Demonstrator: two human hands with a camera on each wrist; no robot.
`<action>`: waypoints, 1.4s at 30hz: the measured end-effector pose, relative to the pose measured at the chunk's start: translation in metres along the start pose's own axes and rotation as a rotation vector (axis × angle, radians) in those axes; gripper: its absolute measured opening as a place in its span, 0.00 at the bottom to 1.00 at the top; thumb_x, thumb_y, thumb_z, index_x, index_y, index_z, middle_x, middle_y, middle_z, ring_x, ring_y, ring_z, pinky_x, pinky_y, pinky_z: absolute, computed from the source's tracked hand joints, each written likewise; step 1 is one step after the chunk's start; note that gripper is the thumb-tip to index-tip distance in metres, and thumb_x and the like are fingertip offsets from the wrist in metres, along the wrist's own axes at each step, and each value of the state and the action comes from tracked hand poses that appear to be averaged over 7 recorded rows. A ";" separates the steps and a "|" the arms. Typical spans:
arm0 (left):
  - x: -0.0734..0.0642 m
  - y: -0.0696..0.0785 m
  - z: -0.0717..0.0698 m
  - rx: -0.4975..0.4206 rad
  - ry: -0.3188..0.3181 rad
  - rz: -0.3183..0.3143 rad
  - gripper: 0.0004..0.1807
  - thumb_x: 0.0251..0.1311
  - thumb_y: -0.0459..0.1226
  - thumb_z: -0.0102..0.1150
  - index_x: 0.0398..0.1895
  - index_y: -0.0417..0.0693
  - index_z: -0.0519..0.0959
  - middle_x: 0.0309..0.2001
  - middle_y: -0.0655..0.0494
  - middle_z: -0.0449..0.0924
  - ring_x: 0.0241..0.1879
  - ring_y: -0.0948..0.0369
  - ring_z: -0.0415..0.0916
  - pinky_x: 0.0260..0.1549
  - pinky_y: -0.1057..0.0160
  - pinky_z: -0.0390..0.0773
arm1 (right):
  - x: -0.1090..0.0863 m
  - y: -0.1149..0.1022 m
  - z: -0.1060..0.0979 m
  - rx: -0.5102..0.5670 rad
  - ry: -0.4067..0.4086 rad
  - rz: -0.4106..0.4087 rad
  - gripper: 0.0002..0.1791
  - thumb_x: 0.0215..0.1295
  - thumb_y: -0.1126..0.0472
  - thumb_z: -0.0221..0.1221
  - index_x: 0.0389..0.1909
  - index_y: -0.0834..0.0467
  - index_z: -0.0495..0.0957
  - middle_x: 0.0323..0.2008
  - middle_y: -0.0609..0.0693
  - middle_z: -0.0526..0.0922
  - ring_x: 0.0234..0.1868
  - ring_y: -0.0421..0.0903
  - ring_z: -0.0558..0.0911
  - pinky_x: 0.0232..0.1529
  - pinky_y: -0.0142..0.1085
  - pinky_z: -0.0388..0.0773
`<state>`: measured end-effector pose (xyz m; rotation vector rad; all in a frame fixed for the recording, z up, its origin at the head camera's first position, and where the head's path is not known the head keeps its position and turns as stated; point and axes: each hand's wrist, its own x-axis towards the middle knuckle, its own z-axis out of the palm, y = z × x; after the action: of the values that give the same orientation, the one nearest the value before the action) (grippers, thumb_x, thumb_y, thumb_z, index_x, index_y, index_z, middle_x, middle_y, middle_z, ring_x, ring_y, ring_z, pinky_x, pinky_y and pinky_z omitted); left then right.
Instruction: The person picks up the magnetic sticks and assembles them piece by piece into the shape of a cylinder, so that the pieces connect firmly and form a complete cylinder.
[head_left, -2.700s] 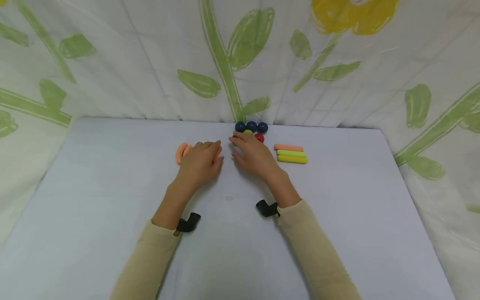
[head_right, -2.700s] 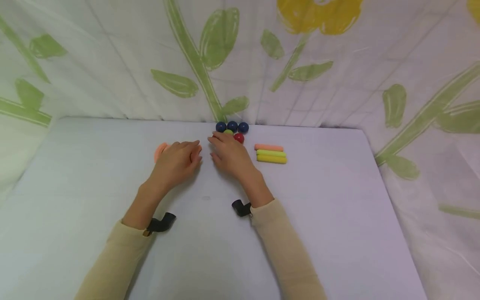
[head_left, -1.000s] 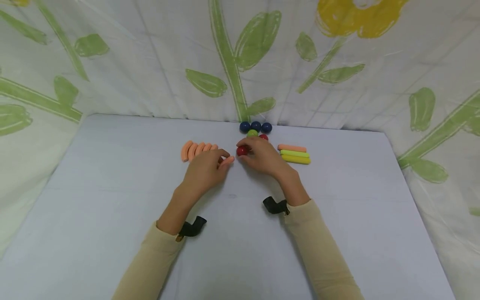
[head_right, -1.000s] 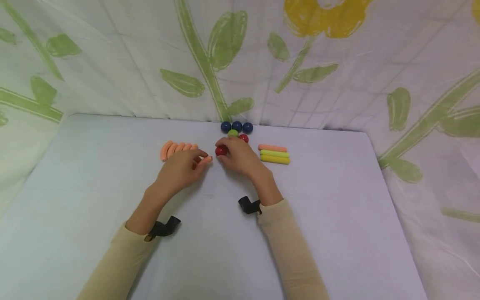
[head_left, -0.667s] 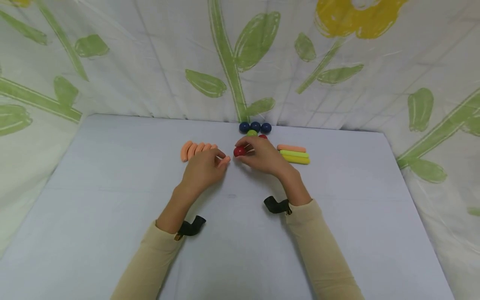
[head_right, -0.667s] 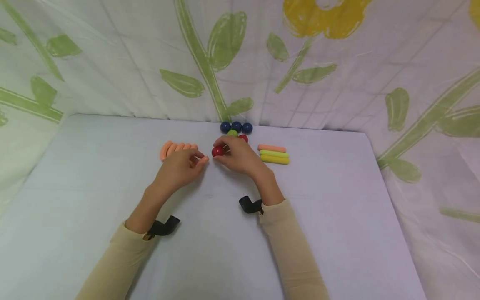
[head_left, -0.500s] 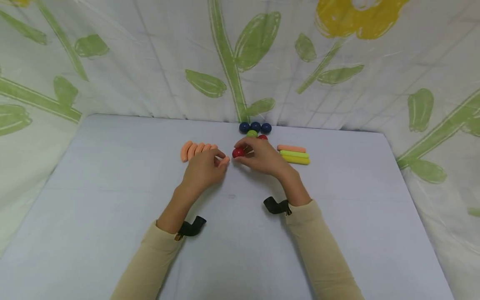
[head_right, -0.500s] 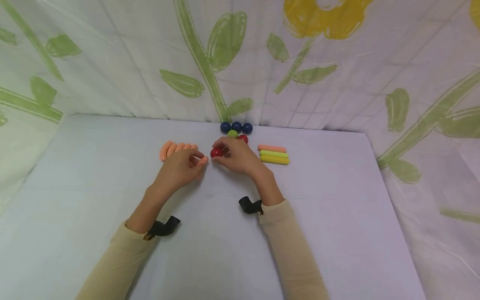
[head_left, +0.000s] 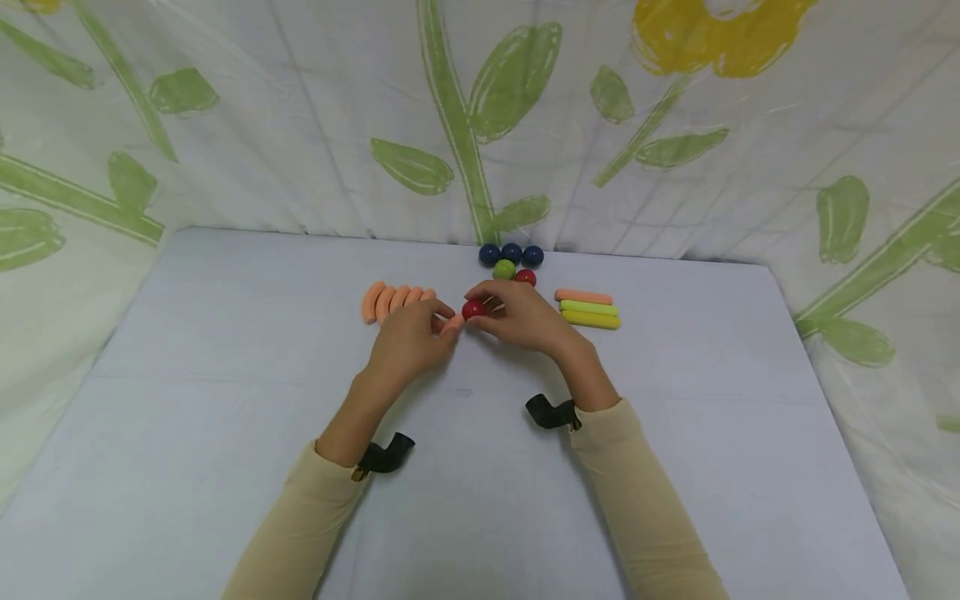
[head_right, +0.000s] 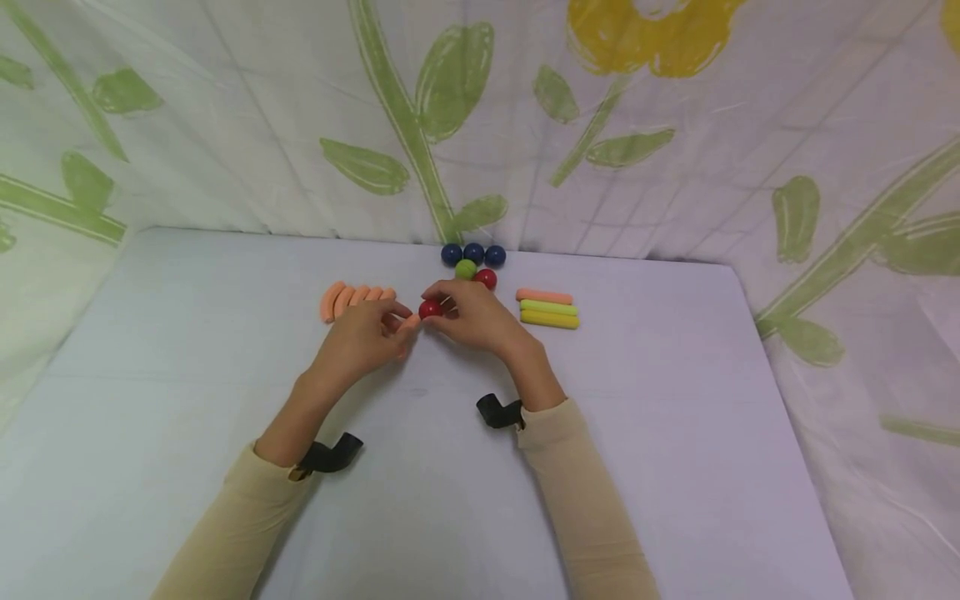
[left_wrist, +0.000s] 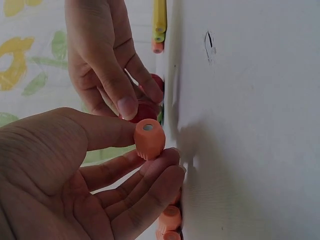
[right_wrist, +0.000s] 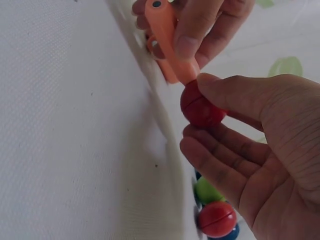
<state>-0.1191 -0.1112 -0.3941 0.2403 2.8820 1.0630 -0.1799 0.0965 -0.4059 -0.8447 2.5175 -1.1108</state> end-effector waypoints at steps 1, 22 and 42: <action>0.000 0.000 0.000 -0.004 -0.001 0.001 0.14 0.72 0.41 0.61 0.49 0.41 0.88 0.39 0.47 0.89 0.43 0.52 0.86 0.45 0.51 0.83 | 0.000 0.000 0.000 -0.001 -0.001 0.005 0.19 0.72 0.61 0.68 0.60 0.59 0.82 0.55 0.54 0.88 0.57 0.50 0.88 0.63 0.45 0.83; -0.001 0.004 0.002 -0.026 -0.096 -0.048 0.15 0.73 0.40 0.61 0.49 0.38 0.88 0.40 0.47 0.92 0.30 0.59 0.83 0.28 0.66 0.75 | 0.002 0.001 0.003 -0.090 -0.026 -0.005 0.21 0.72 0.63 0.67 0.63 0.63 0.82 0.56 0.57 0.88 0.56 0.51 0.88 0.61 0.45 0.84; -0.001 0.003 0.004 -0.033 -0.101 -0.075 0.16 0.73 0.41 0.61 0.52 0.39 0.87 0.38 0.49 0.91 0.26 0.61 0.79 0.26 0.66 0.73 | -0.005 0.004 -0.015 -0.108 0.195 0.047 0.15 0.74 0.60 0.65 0.57 0.61 0.85 0.51 0.58 0.86 0.53 0.52 0.85 0.59 0.45 0.82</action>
<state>-0.1176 -0.1064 -0.3949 0.1768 2.7586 1.0532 -0.1840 0.1108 -0.3987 -0.7316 2.7641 -1.0989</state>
